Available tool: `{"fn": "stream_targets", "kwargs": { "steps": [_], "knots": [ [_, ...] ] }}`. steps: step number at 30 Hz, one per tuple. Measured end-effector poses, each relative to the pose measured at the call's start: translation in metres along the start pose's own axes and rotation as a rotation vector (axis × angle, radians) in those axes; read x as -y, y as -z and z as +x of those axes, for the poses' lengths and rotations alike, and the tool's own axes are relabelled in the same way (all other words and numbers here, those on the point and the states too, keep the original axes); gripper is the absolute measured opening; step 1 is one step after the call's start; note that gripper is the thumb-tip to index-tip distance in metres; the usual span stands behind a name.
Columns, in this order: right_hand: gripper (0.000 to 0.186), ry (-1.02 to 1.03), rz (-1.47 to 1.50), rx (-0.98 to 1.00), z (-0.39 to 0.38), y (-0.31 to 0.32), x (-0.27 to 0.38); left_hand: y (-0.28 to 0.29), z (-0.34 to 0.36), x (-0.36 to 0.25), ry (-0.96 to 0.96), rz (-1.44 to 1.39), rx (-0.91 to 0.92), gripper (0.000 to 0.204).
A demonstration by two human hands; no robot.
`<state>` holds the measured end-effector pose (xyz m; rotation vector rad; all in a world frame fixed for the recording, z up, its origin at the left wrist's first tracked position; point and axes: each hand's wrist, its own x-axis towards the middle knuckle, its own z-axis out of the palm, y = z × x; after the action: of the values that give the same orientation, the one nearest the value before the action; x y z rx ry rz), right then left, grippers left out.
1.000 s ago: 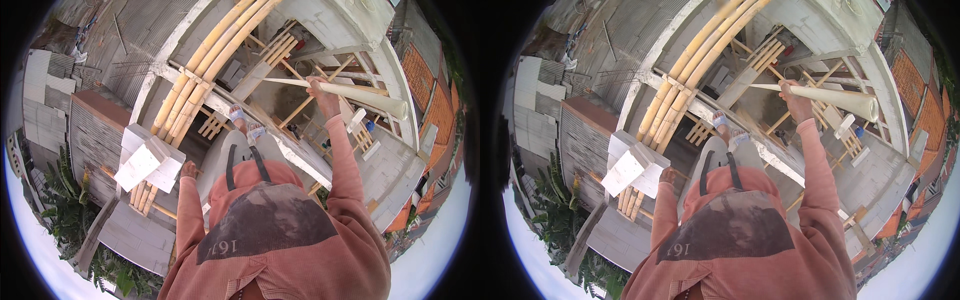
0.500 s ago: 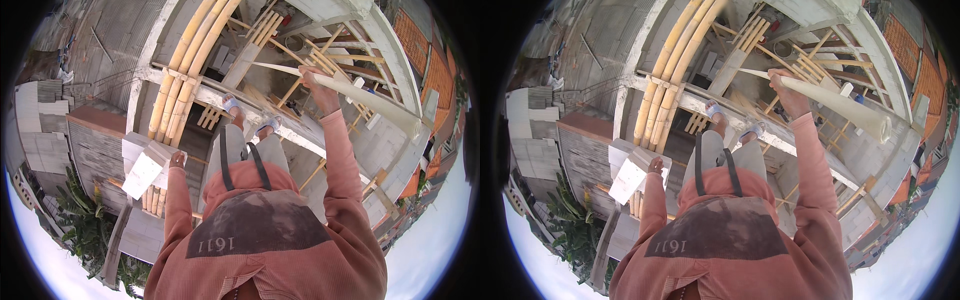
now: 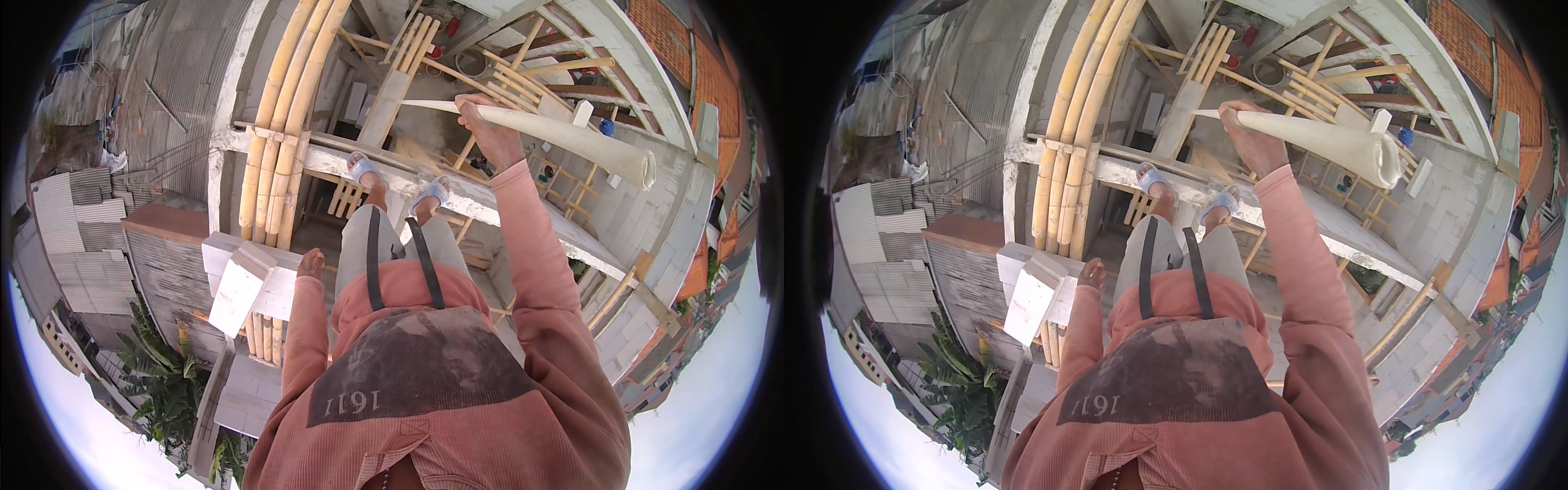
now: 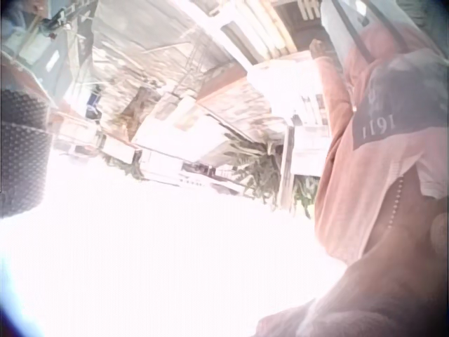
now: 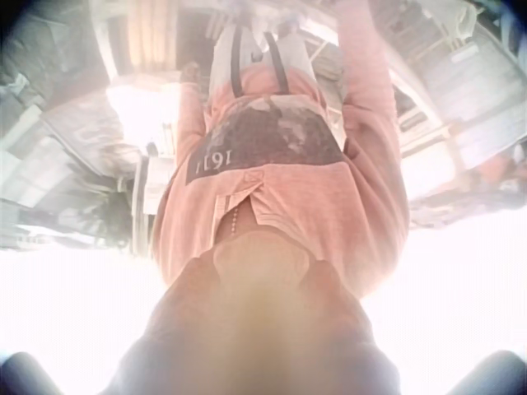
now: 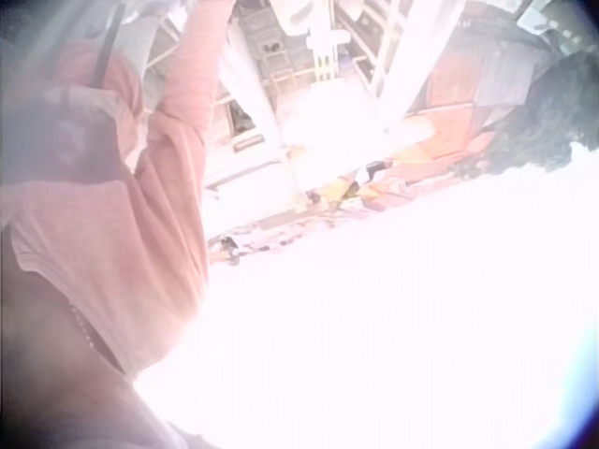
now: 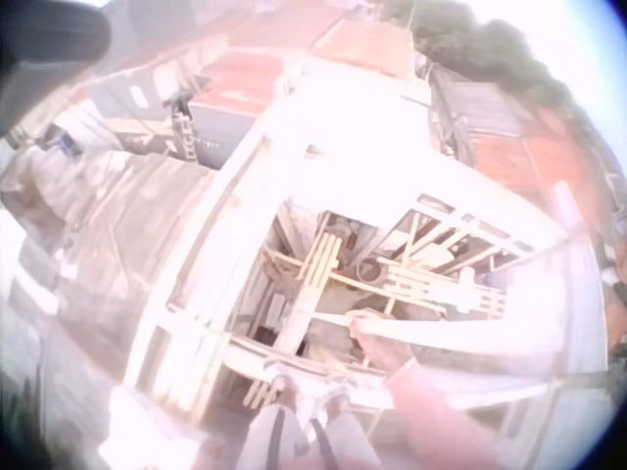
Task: The person handles a white PVC pipe while standing on a construction structure, moving it into position and then holding a hand saw.
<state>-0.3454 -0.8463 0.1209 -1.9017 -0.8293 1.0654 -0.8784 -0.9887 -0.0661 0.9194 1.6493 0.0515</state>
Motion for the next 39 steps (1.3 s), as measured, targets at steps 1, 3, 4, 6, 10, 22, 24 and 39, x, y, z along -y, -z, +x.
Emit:
{"fn": "stream_targets", "kwargs": {
  "steps": [1,3,4,6,10,22,24,39],
  "knots": [
    [0.030,-0.021,-0.006,-0.040,-0.006,0.007,0.000,0.001,-0.001,0.008,-0.008,0.007,-0.007,0.050],
    [0.029,-0.043,-0.005,-0.088,-0.022,0.025,-0.002,0.000,-0.002,0.023,0.032,0.149,-0.027,0.046],
    [0.031,-0.077,-0.016,-0.097,-0.032,0.039,-0.003,-0.008,-0.007,0.021,0.025,0.154,-0.018,0.046],
    [0.032,-0.117,-0.028,-0.125,-0.056,0.066,-0.005,-0.027,-0.018,0.017,0.079,0.149,-0.008,0.045],
    [0.034,-0.177,-0.007,-0.237,-0.100,0.106,0.010,-0.035,-0.014,0.031,0.146,0.185,0.005,0.045],
    [0.024,-0.116,0.110,-0.280,-0.180,0.132,-0.057,-0.165,-0.034,-0.166,-0.016,-0.046,0.267,0.050],
    [0.021,-0.082,0.033,-0.303,-0.187,0.121,-0.075,-0.200,-0.060,-0.206,-0.135,0.009,0.394,0.053],
    [0.021,0.049,0.094,-0.357,-0.205,0.089,-0.167,-0.313,-0.245,-0.368,-1.518,0.280,0.866,0.060]
  ]
}}
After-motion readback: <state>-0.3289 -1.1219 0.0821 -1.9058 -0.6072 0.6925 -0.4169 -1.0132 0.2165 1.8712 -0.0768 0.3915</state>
